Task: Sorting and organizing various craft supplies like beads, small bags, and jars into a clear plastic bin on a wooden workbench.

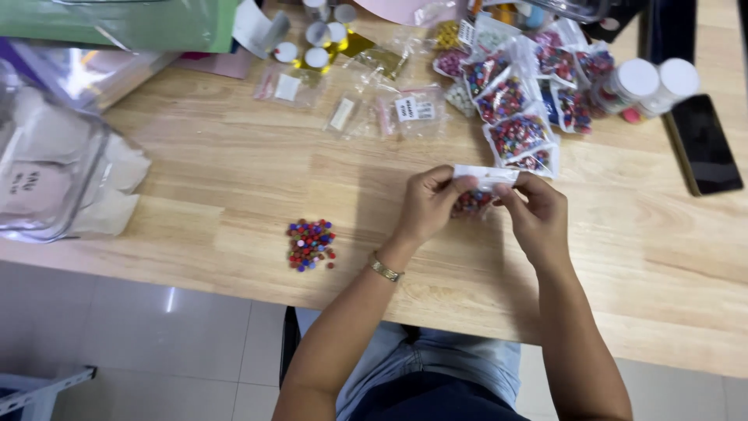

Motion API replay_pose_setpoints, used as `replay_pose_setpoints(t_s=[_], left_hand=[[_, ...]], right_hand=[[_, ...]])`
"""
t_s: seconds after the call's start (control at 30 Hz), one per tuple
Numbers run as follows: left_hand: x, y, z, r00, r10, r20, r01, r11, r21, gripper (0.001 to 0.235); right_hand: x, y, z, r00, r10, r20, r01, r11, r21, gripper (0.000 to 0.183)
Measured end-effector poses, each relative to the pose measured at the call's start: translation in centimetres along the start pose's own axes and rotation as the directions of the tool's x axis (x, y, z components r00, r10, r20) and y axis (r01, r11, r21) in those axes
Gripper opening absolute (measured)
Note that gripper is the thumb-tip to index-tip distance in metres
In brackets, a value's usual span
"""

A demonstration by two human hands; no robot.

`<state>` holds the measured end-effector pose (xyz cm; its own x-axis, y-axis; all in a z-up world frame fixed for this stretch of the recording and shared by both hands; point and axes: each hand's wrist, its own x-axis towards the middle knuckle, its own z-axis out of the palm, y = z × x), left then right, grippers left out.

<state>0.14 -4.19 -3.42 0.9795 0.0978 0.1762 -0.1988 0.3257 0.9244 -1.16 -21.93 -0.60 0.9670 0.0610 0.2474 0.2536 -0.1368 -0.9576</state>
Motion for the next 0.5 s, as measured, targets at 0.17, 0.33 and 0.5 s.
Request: replay_pose_setpoints(t_s=[0.17, 0.33, 0.5], left_hand=[[-0.7, 3.0, 3.3, 0.975, 0.191, -0.109, -0.172, 0.971, 0.164, 0.019], [-1.5, 7.3, 6.6, 0.864, 0.496, 0.085, -0.438, 0.661, 0.610, 0.049], [-1.1, 5.4, 8.8, 0.806, 0.571, 0.156, -0.481, 0.479, 0.735, 0.049]], right_hand=[[-1.6, 5.0, 1.1, 0.990, 0.127, -0.054, -0.116, 0.977, 0.177, 0.021], [-1.9, 2.7, 2.3, 0.909, -0.191, -0.369, 0.135, 0.976, -0.172, 0.039], [-1.3, 2.5, 1.5, 0.832, -0.228, -0.505, 0.143, 0.969, -0.202, 0.045]])
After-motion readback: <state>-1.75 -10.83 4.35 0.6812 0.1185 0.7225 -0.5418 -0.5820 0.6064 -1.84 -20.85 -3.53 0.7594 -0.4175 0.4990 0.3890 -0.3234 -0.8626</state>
